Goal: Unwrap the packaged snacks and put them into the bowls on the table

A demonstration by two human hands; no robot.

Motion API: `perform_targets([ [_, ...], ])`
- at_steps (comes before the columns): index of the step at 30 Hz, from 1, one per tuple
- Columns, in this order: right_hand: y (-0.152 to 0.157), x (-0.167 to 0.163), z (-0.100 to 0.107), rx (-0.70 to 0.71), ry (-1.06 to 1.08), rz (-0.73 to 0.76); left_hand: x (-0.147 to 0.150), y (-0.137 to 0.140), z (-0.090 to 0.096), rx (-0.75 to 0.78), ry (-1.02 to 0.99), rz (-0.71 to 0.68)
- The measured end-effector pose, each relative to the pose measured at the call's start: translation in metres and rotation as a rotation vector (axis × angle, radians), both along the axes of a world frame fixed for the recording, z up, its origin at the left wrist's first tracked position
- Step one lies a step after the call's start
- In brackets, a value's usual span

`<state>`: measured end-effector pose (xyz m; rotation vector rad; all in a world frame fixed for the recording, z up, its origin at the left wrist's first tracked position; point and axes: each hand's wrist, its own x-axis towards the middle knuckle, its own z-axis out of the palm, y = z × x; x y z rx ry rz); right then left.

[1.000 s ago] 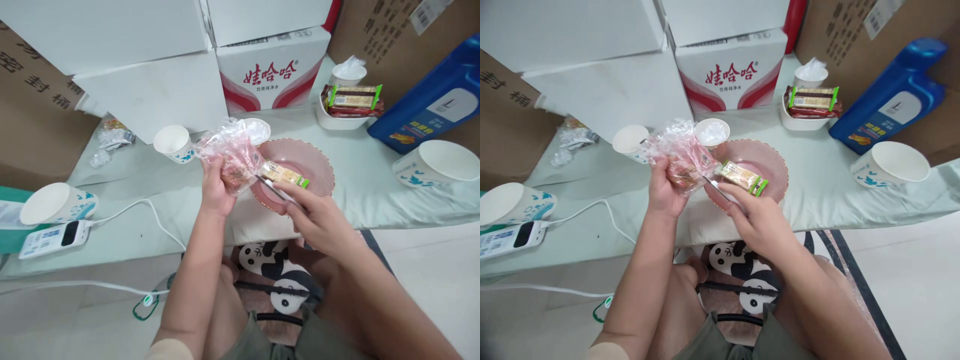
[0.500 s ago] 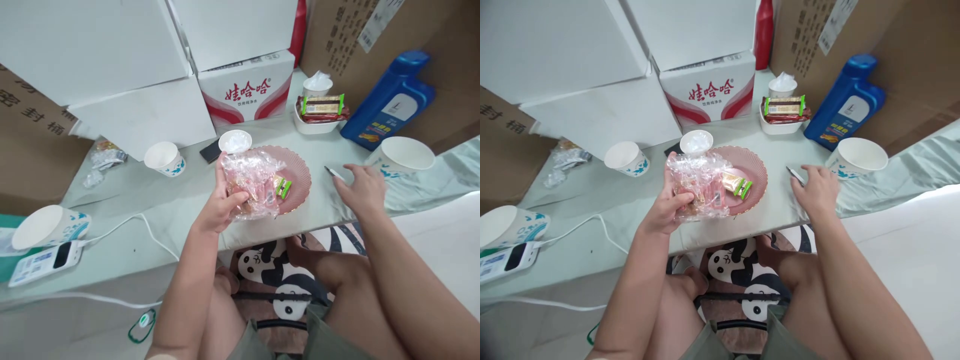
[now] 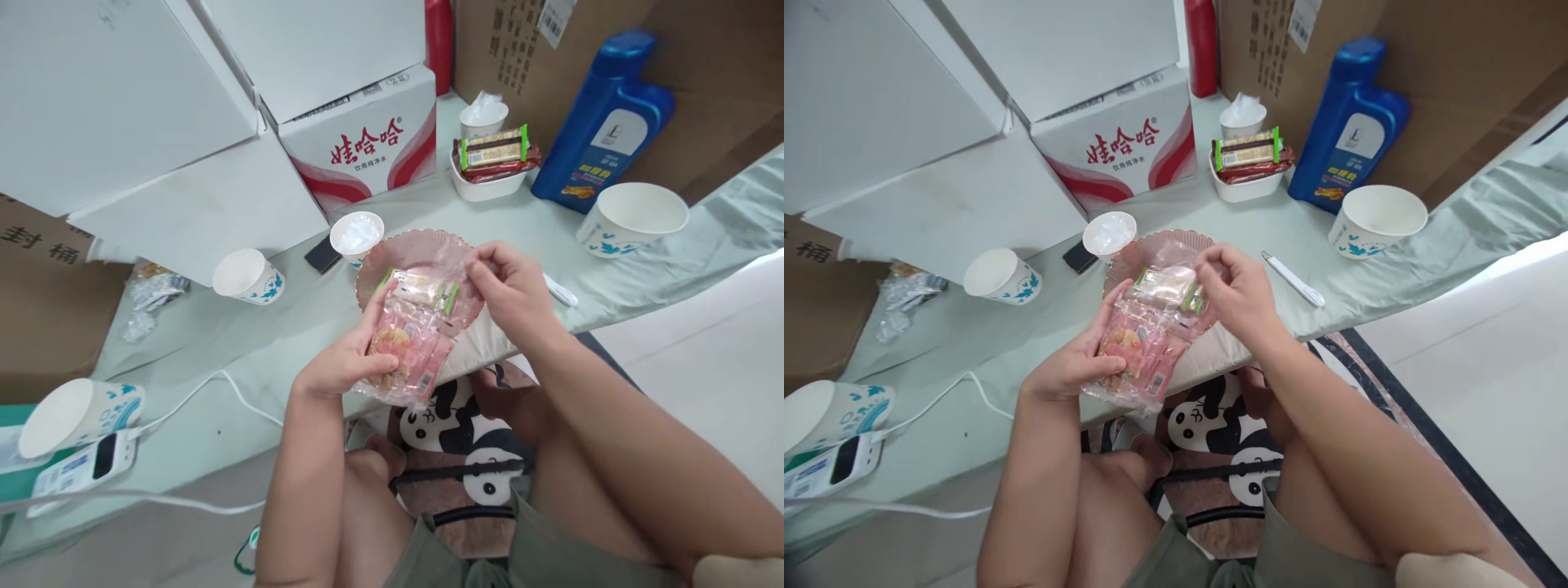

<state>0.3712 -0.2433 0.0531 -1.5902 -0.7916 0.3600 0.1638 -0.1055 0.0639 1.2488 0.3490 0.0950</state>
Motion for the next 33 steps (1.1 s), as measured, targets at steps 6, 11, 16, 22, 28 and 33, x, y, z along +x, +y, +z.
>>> perform_targets([
  [6,-0.009,0.011,-0.007,0.081,-0.108,-0.344,0.01,-0.008,0.0,-0.057,-0.059,0.281],
  [11,-0.017,-0.033,-0.003,0.133,-0.588,0.153,0.031,-0.02,-0.002,-0.061,-0.168,0.531],
  [16,-0.004,-0.053,-0.017,0.079,-0.742,0.245,0.039,-0.026,-0.002,-0.075,-0.163,0.559],
  [22,-0.008,-0.05,-0.014,0.216,-0.927,0.176,0.042,-0.013,-0.004,-0.075,-0.251,0.821],
  [28,-0.013,-0.047,-0.003,0.133,-0.88,0.391,0.038,-0.005,-0.004,-0.107,-0.222,0.85],
  [33,0.004,-0.043,0.005,0.081,-0.532,0.112,0.039,-0.021,0.003,-0.048,-0.222,0.695],
])
